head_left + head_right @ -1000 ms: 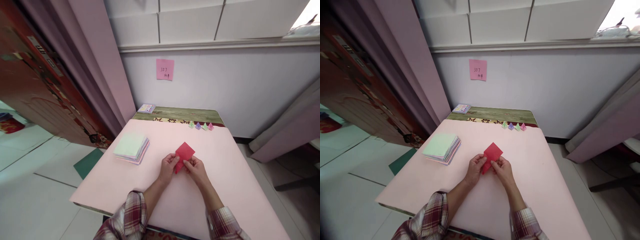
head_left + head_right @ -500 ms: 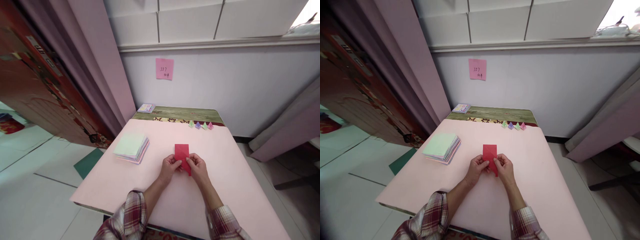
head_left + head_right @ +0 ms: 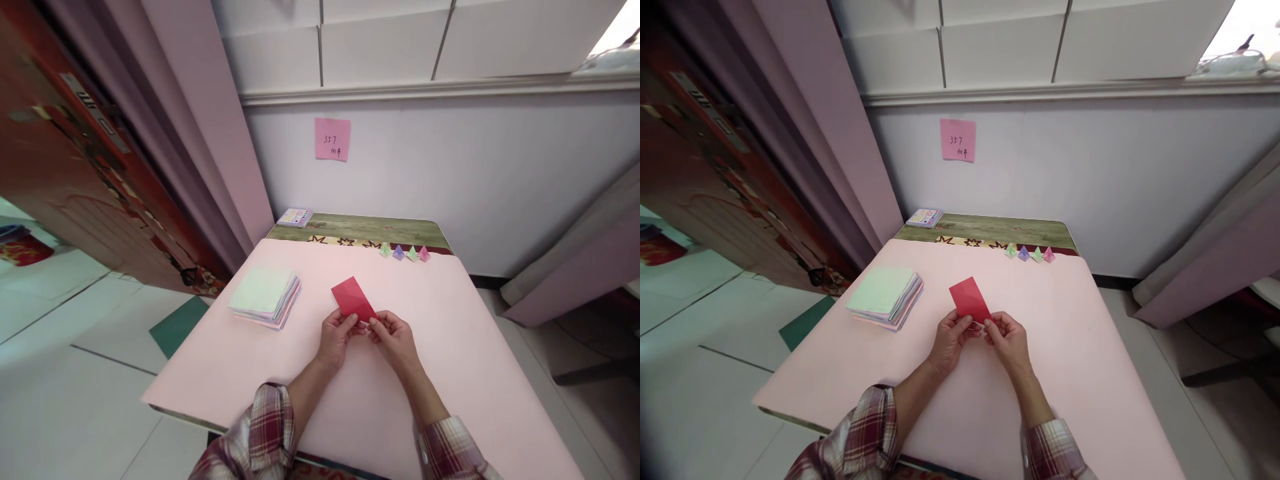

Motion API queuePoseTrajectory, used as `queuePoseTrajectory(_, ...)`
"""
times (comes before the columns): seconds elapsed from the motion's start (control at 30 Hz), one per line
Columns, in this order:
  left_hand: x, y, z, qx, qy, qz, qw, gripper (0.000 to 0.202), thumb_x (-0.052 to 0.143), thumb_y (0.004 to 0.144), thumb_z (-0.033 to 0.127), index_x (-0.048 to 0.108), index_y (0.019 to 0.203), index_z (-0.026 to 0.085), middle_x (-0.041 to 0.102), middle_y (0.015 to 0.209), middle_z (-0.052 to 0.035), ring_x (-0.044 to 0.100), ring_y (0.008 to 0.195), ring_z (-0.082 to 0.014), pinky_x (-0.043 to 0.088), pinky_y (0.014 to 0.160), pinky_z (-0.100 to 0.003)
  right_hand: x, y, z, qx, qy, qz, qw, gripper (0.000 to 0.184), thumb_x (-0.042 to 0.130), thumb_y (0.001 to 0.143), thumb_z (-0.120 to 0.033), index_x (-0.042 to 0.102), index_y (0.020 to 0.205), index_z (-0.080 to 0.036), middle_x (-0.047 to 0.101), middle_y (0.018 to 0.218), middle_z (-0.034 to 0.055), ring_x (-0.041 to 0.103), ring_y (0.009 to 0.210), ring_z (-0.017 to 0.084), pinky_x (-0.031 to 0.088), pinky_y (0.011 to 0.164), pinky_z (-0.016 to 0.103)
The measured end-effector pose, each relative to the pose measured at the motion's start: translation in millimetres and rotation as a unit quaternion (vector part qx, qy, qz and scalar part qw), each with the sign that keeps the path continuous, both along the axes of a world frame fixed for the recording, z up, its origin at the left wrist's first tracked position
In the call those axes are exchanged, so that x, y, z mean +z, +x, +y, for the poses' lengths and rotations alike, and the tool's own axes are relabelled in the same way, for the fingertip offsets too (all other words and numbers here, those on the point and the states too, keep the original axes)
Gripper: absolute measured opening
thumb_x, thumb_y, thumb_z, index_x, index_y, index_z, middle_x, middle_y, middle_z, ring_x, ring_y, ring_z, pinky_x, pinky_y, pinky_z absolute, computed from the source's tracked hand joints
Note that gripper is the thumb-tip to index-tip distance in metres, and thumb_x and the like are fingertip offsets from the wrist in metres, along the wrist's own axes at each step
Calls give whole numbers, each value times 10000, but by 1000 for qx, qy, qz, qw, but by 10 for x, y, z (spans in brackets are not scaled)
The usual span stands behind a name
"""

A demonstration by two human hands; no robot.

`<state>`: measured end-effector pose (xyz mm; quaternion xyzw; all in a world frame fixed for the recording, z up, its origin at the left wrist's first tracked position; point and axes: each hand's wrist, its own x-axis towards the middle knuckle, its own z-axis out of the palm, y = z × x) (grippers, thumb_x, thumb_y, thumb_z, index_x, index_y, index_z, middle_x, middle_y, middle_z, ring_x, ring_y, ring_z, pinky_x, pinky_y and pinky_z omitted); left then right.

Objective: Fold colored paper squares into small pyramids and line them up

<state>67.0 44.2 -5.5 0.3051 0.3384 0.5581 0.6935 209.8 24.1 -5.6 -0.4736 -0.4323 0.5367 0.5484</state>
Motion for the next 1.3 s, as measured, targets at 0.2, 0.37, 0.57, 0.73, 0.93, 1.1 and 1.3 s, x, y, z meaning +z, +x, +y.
queuePoseTrajectory(0.2,19,-36,26,-21,-36,-27,999,377,714,756,431,646,940,109,719,824,-100,688,667,-188,566,592,-293,2,49,1,-49,57,-126,989,304,712,740,-468,679,887,-204,677,729,29,600,607,167,515,583,288)
queuePoseTrajectory(0.37,18,-9,20,0,-20,-19,1000,325,760,725,295,658,965,101,724,919,-117,694,809,-220,573,679,-319,106,75,0,5,16,-25,1000,472,721,726,-502,645,1084,-205,707,841,48,653,691,190,553,658,322)
queuePoseTrajectory(0.57,8,38,11,32,-12,-2,999,362,778,695,322,665,960,103,725,949,-121,691,845,-240,574,738,-370,56,101,11,-30,-26,33,999,334,709,752,-491,665,829,-170,631,600,12,575,524,130,499,516,251)
queuePoseTrajectory(0.73,-16,75,-7,45,-4,31,999,345,758,719,339,655,942,96,730,894,-111,695,797,-230,585,708,-368,8,125,26,-87,-58,28,994,318,765,703,-454,643,738,-162,600,529,1,532,459,117,460,457,235)
queuePoseTrajectory(0.93,-13,70,14,62,-25,22,998,399,778,690,355,649,960,91,729,912,-123,698,756,-222,588,645,-338,110,143,12,-121,-41,16,992,364,651,798,-507,679,821,-145,654,630,47,593,509,142,514,492,265)
queuePoseTrajectory(1.1,-3,38,40,73,-43,-3,996,414,777,697,342,650,1005,97,728,951,-122,698,782,-202,578,642,-287,97,185,10,-90,79,-58,991,397,636,831,-408,609,1183,-227,696,911,53,674,748,179,576,741,356)
queuePoseTrajectory(1.3,0,2,29,34,-54,7,998,373,793,681,317,655,943,89,730,888,-112,692,699,-194,565,549,-263,-34,179,28,-60,120,-178,975,215,682,789,-330,696,981,-235,708,939,50,672,797,200,561,750,345)
